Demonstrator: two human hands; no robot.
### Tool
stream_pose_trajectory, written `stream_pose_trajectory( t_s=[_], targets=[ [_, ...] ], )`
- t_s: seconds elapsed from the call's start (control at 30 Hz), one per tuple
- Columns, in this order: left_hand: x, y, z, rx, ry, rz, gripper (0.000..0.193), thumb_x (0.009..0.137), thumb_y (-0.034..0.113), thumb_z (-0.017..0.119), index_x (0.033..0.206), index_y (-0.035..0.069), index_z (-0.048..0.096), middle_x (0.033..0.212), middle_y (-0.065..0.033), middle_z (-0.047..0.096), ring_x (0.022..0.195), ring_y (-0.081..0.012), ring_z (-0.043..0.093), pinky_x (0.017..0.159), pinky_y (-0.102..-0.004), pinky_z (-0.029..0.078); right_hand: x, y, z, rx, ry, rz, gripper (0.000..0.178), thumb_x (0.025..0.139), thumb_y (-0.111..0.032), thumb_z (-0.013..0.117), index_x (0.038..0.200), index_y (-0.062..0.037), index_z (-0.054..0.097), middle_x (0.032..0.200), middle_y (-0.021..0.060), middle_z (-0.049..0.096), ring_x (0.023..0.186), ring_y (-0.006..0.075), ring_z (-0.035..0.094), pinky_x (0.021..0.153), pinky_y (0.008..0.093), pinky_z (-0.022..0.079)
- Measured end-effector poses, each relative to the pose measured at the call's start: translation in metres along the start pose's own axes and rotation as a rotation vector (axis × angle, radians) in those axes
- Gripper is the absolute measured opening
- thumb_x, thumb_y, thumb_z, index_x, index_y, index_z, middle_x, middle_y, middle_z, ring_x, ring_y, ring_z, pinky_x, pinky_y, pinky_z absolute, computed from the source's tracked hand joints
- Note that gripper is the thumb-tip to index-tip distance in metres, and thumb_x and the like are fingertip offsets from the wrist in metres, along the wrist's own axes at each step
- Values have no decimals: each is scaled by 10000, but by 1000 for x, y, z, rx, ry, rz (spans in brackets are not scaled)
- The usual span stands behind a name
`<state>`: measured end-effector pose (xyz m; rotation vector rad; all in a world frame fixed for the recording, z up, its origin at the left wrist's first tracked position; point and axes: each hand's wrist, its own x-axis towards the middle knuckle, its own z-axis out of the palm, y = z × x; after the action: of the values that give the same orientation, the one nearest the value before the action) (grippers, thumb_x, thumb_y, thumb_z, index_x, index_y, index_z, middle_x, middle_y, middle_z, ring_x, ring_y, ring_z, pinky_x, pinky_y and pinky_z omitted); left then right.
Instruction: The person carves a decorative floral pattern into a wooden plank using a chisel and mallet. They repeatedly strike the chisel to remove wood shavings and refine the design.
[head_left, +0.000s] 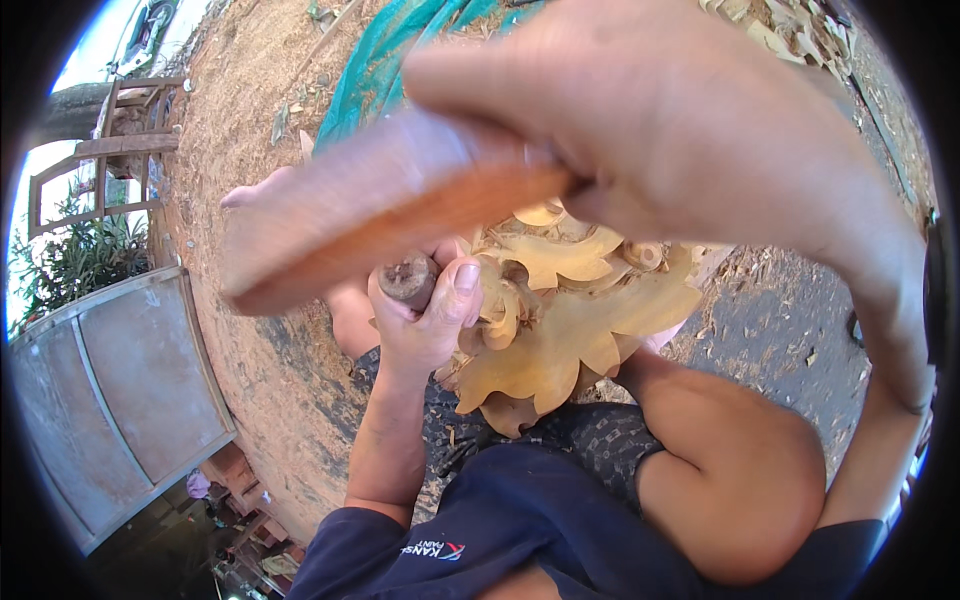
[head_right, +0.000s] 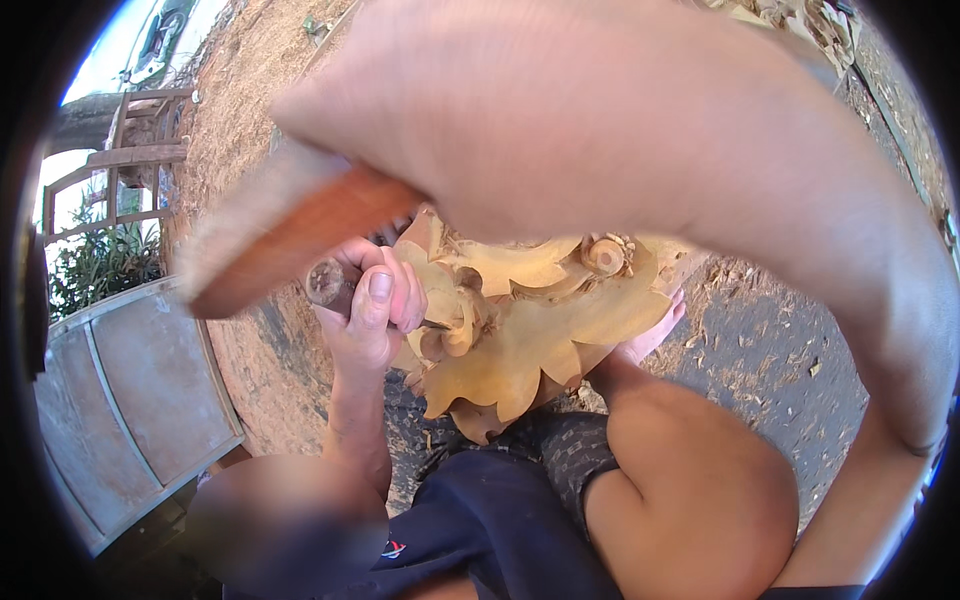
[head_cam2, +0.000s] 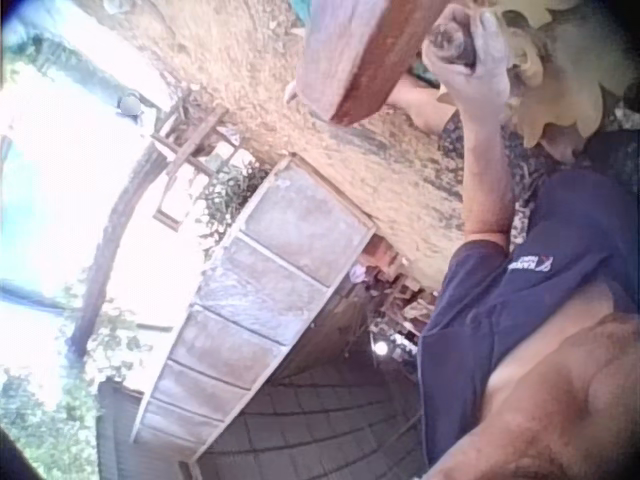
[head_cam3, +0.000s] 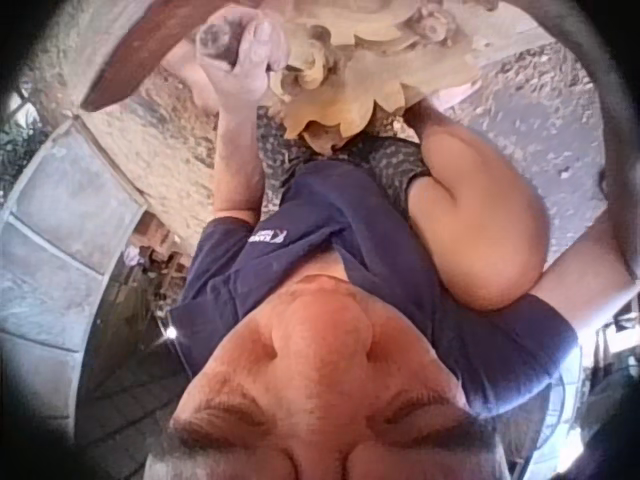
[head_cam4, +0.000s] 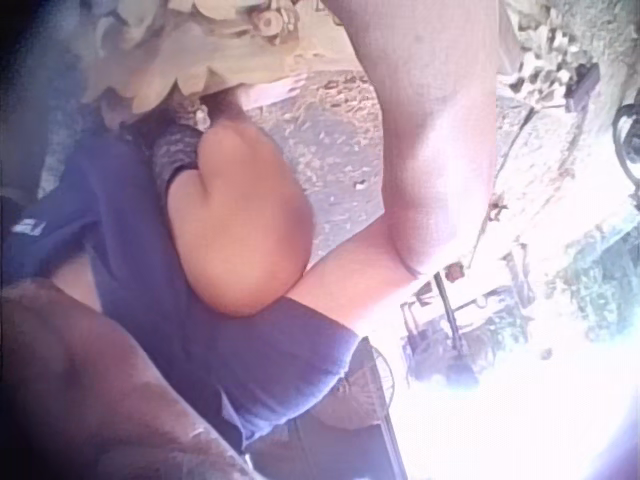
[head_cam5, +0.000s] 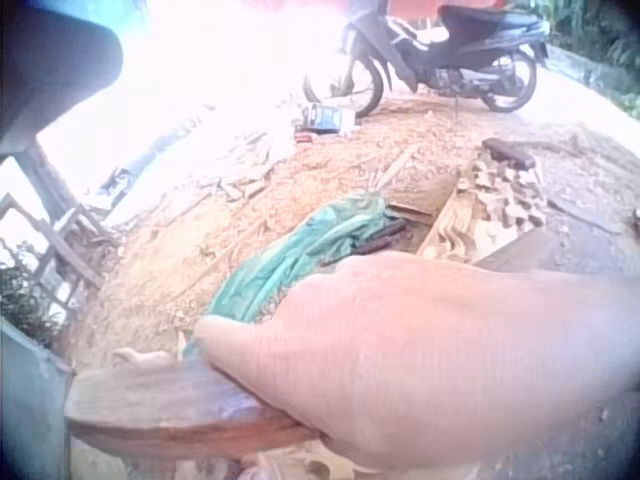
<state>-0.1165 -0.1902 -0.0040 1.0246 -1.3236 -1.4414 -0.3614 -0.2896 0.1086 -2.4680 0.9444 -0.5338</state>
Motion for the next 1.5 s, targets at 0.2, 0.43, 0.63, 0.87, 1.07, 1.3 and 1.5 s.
stream_pose_trajectory(
  t_s=[0.2,0.43,0.63,0.87,1.07,1.3,1.5],
  targets=[
    [9,-8,6,-213,12,16,125,971,-29,685,1003,-11,565,757,-32,611,558,-48,527,487,-218,440,-8,-14,-4,145,-22,307,435,728,6,754,1102,-76,548,794,179,658,813,420,697,649,476,536],
    [15,9,-61,-86,326,382,314,1076,387,578,1081,75,541,828,-18,576,623,-139,530,564,-337,476,-22,20,41,141,181,93,460,702,-1,786,1081,-60,533,830,158,665,871,404,696,692,483,531],
    [23,23,-20,-235,29,196,339,1046,280,683,1174,71,450,786,-38,560,565,-159,566,487,-294,494,-45,40,35,233,252,289,513,692,12,786,1134,-52,534,877,162,673,907,391,701,729,467,537],
    [16,8,-14,-204,86,45,296,1046,244,666,1093,51,446,736,-54,531,549,-124,514,480,-278,446,-56,63,23,227,294,400,578,680,27,786,1196,-42,536,932,166,683,949,375,706,772,448,544],
    [9,1,-10,-334,174,20,293,984,91,734,1060,4,465,810,-75,585,596,-93,531,514,-238,456,-44,64,30,224,263,347,635,669,39,787,1249,-34,537,979,169,691,985,362,710,808,432,549],
    [6,-5,-9,6,65,-20,256,1040,186,668,1012,55,449,679,-46,515,524,-131,479,464,-311,417,-9,49,27,119,24,167,703,657,54,787,1310,-24,539,1033,173,700,1026,346,715,851,413,556],
    [-4,-6,-17,88,243,-34,196,1066,158,611,1060,54,445,682,-40,519,512,-109,448,474,-296,418,6,38,31,192,-18,108,762,647,67,787,1363,-16,540,1080,177,709,1062,332,719,888,397,562]
  ],
)
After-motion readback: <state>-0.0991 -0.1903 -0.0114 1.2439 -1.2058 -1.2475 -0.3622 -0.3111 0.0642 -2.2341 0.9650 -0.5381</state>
